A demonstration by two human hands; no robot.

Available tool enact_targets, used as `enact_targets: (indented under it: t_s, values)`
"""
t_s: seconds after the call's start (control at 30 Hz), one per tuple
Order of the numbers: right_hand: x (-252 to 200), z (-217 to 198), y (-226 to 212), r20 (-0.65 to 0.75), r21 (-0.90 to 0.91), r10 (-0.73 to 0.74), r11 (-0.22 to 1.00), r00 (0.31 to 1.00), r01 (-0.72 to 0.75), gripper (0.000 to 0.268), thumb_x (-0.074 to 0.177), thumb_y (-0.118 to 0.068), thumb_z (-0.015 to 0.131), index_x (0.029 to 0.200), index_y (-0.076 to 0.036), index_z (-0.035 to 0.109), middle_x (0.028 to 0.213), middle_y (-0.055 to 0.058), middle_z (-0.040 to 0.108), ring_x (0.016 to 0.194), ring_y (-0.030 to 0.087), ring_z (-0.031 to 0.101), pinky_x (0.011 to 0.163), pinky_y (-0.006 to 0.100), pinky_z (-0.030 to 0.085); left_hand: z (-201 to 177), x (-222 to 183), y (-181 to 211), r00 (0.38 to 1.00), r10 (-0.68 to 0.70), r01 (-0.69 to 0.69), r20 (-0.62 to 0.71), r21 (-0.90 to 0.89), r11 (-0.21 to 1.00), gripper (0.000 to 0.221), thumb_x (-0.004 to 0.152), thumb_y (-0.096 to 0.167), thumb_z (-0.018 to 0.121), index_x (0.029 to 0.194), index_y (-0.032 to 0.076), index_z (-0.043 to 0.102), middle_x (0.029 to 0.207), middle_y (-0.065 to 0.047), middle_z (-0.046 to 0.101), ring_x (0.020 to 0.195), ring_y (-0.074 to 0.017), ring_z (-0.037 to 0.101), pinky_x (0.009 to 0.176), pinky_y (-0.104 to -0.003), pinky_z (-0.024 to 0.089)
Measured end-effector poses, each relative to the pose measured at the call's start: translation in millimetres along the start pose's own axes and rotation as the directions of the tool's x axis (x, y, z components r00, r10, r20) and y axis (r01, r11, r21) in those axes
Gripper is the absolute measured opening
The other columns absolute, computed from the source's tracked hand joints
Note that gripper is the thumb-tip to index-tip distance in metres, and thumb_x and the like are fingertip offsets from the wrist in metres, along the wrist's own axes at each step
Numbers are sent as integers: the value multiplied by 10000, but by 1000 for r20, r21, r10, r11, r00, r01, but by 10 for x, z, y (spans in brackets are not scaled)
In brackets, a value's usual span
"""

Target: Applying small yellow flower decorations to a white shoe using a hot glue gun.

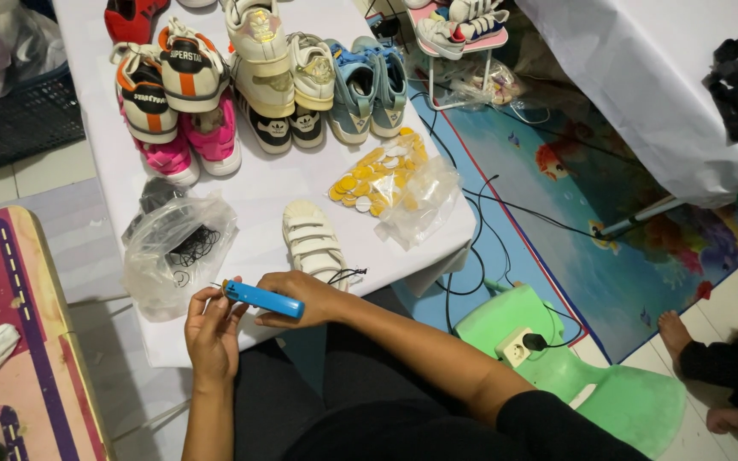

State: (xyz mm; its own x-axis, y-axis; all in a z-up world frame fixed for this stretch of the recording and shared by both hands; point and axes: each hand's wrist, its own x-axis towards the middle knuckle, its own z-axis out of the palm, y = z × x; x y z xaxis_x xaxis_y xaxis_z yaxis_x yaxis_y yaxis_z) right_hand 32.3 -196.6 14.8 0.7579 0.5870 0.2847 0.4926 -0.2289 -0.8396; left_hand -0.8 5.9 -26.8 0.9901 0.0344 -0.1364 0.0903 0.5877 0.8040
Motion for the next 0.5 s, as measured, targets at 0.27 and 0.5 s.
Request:
enact_targets:
  t_s: [0.27, 0.5]
  values:
    - [-9, 0, -16, 18, -6, 9, 1000, 1000, -9, 231, 802, -206, 794, 921, -68, 652, 880, 65, 701, 683, 181, 655, 622, 291, 517, 46, -16, 2, 1000, 11, -10, -8, 74, 997, 161, 994, 185, 570, 1132, 119, 519, 1273, -217, 651, 1125, -229, 614, 1012, -395, 480]
    - [4, -15, -76, 49, -48, 47, 998, 998, -45, 227, 789, -215, 789, 897, -56, 668, 893, 76, 712, 726, 211, 676, 657, 312, 529, 57, -36, 7, 996, 44, -41, -82, 47, 998, 132, 990, 133, 585, 1109, 114, 531, 1295, -202, 649, 1131, -199, 618, 1050, -383, 482]
